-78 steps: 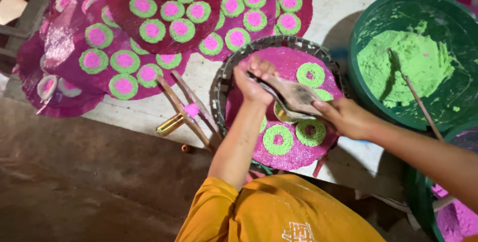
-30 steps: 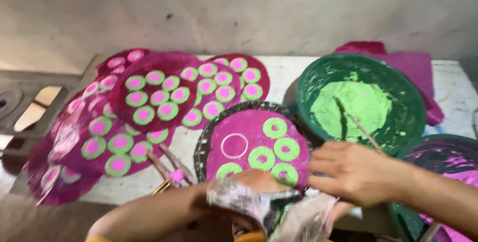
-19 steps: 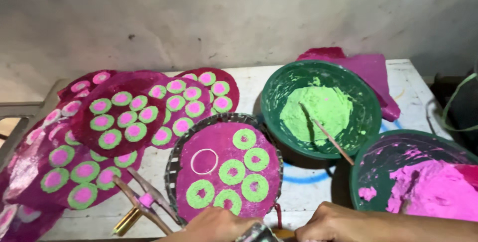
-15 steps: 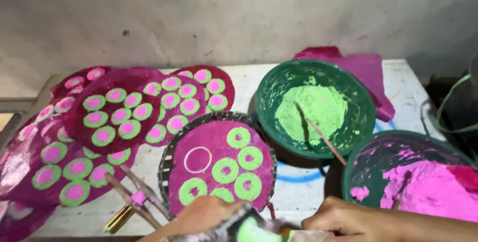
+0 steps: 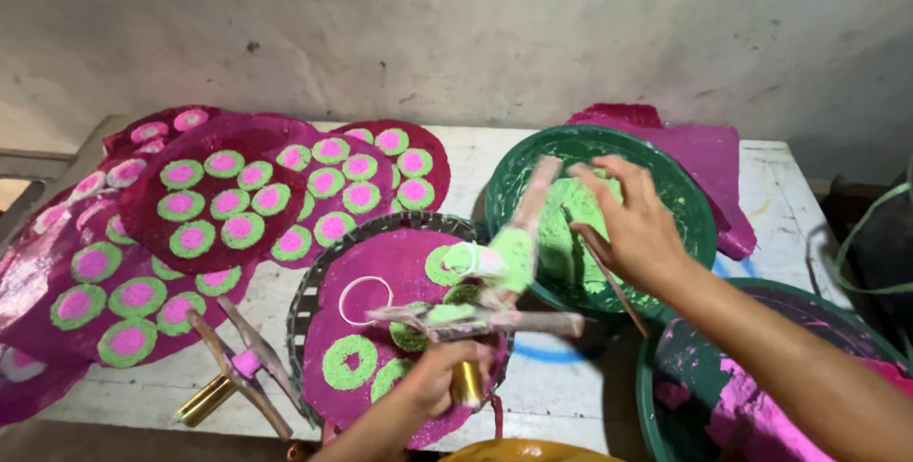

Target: The person prepares colored dough discs by using a circular mold to press green paste onto pink dough sheets arranged on a flat surface.

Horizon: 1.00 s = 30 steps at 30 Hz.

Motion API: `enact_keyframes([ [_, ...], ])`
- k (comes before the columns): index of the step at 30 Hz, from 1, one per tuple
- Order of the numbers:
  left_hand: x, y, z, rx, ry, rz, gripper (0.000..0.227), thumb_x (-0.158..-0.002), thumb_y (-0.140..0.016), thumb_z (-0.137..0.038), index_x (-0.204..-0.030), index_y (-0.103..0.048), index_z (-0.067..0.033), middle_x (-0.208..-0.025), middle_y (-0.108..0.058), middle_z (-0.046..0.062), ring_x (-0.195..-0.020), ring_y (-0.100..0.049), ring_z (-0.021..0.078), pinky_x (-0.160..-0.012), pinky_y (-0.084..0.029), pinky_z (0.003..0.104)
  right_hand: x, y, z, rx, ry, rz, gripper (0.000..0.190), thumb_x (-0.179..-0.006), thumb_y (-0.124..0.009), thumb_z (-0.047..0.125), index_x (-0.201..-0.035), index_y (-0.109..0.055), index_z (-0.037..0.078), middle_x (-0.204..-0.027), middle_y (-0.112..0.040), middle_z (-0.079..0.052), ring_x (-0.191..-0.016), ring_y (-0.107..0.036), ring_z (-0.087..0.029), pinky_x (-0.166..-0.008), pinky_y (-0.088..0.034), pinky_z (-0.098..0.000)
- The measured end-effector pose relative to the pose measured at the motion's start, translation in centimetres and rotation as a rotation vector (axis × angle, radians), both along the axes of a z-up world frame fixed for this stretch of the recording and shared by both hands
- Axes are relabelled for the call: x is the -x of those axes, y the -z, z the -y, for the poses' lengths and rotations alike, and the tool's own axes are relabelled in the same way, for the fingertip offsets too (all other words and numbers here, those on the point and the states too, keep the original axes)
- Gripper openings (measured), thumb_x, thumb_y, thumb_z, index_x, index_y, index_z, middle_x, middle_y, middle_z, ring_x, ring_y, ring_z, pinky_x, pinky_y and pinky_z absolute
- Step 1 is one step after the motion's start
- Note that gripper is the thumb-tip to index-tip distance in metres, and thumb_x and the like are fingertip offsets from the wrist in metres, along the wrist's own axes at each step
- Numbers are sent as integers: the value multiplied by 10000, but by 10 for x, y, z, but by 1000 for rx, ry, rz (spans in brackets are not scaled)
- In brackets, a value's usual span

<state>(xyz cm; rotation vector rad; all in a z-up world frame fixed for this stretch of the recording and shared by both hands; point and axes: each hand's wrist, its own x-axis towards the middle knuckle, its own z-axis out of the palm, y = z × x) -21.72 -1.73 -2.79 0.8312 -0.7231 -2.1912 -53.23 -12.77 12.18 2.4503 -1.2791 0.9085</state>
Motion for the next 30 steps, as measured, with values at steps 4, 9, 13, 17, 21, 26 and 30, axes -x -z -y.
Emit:
enact_keyframes([
  [4,-30,34,-1,-11,-322,382,299,-866,-710,-139,-1116,-595,-23,-892,-642,95,-792,-636,206,-689,-582,356,36,118,43,-1075,439,-248,670,-945,-669,494,-1300,-487,-44,-1144,-665,-297,-1096,-655,-452,-943,-514,-519],
  [9,-90,52,-34,-5,-468,577,277,-906,-677,-219,-1105,-645,-29,-893,-650,99,-804,-646,210,-723,-558,355,109,138,76,-1057,337,-432,365,-981,-470,318,-1249,-642,140,-1124,-736,-220,-1045,-714,-393,-919,-545,-510],
  [13,-92,59,-24,-52,-507,543,310,-903,-646,-267,-1123,-657,-49,-897,-663,92,-761,-620,212,-643,-552,371,111,89,113,-944,423,-423,397,-1023,-434,442,-1222,-647,172,-1105,-727,-223,-1043,-689,-448,-902,-537,-551],
  [17,-30,76,38,-27,-501,353,322,-966,-649,-292,-1096,-628,3,-886,-608,75,-749,-594,188,-649,-575,361,64,93,153,-690,508,-530,351,-1023,-467,319,-1125,-694,72,-1088,-749,-206,-1026,-722,-407,-868,-580,-513],
  [21,42,79,139,225,-503,145,288,-925,-716,-216,-1148,-635,-53,-907,-652,42,-824,-643,159,-719,-555,319,37,135,184,-676,559,-559,310,-976,-513,202,-1072,-788,97,-1126,-753,-170,-1056,-737,-355,-914,-587,-472],
  [26,105,76,199,264,-459,121,232,-895,-723,-226,-1056,-675,-67,-889,-668,38,-806,-633,151,-707,-508,304,25,181,192,-656,435,-516,269,-893,-555,160,-1040,-770,95,-1080,-740,-185,-969,-746,-362,-809,-606,-468],
  [30,122,82,208,264,-520,95,197,-895,-713,-234,-1011,-688,-77,-894,-670,21,-813,-637,145,-732,-514,297,4,183,166,-676,431,-644,230,-928,-566,166,-980,-782,107,-1041,-765,-159,-954,-765,-321,-810,-621,-428],
])
